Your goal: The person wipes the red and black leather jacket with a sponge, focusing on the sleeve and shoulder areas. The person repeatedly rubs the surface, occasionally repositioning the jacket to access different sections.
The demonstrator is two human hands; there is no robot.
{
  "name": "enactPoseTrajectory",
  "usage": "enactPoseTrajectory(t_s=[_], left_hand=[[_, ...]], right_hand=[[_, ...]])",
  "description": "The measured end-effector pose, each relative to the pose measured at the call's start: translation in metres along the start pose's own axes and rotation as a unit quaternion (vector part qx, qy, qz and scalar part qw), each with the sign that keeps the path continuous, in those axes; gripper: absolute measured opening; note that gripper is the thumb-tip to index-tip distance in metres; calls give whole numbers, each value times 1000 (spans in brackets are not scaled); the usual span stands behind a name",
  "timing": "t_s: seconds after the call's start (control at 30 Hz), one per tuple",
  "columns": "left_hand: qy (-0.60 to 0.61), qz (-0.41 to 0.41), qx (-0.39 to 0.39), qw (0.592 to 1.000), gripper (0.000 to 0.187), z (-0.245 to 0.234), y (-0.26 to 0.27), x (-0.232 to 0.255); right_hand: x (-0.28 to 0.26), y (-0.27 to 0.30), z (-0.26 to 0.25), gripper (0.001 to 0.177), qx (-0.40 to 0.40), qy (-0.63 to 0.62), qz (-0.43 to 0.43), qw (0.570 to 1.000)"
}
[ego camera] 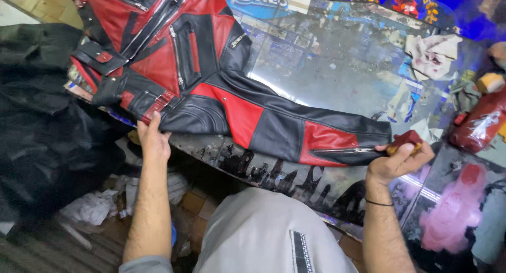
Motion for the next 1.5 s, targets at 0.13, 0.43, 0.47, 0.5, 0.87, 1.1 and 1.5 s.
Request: enactPoseTrajectory(t_s=[0.13,0.43,0.47,0.5,0.87,1.1,1.5], left_hand=[[11,189,-101,977,42,45,6,40],[-196,233,-19,952,25,88,74,26],[-217,181,25,959,25,85,71,10],[-242,126,70,960,25,76,70,-4],[-304,175,97,931,64,44,55,-59],[-479,451,-8,753,61,84,163,-53],[-679,339,-408,507,49,152,103,-28]], right_hand=[[6,-63,18,30,-8,108,-60,992],[72,-235,93,32,-256,290,45,921],[77,-243,100,33,-268,293,49,916],[82,-242,104,33,-279,298,52,911],[109,-222,115,35,-333,311,79,887],[113,-224,107,37,-347,303,78,884],[90,-220,119,40,-370,289,61,881]])
Point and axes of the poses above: each hand's wrist, its own y-axis away from the middle knuckle, its own z-axis out of the palm, x = y × z, the point moved 6 cm from there along -y, towards the middle knuckle, and after that the axes turned 12 degrees about y, right-handed, at the moved point
